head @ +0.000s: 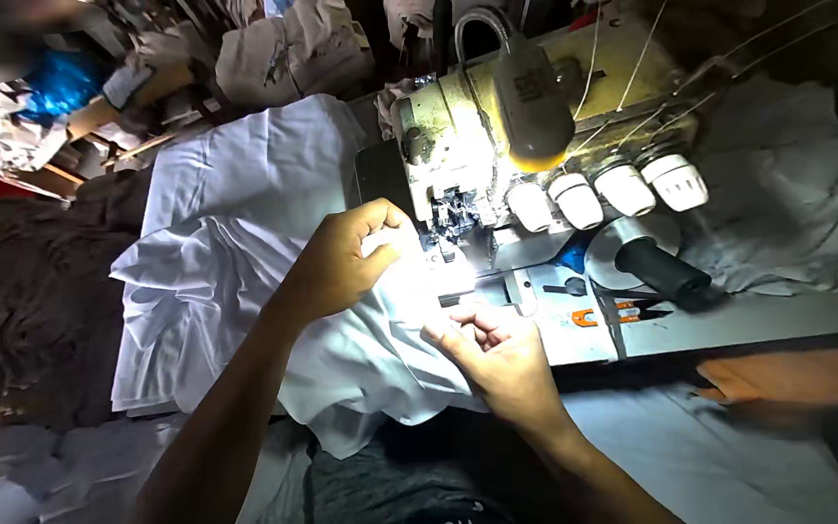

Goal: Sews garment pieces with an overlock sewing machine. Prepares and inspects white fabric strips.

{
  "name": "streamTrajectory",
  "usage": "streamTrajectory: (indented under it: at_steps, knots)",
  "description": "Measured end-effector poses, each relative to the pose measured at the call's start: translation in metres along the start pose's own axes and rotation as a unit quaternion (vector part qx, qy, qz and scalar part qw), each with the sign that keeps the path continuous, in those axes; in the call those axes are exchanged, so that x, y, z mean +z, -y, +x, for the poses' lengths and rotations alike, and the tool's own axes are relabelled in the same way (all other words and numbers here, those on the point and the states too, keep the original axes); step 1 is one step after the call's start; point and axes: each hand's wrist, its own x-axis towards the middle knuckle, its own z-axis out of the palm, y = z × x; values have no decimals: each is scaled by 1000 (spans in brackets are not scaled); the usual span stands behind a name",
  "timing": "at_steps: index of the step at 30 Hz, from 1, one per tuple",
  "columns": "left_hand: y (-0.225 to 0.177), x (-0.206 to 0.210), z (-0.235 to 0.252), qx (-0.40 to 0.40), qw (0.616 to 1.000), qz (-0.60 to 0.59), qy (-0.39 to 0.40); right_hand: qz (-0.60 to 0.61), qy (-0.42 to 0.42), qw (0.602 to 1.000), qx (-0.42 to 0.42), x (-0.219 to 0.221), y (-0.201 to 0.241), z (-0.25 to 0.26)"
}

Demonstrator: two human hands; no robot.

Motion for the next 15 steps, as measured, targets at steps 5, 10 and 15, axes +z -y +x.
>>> streamTrajectory:
  at_steps: [5,10,15]
  knots:
    - [-3,7,6,-67,990,117,-27,-3,-1,999,34,-4,-9,6]
    - [2,16,24,-152,970,184,-43,-55,-45,997,22,-13,-21,20]
    - [6,18,61,-194,958,200,-69,-128,-88,988,-18,-24,-25,39]
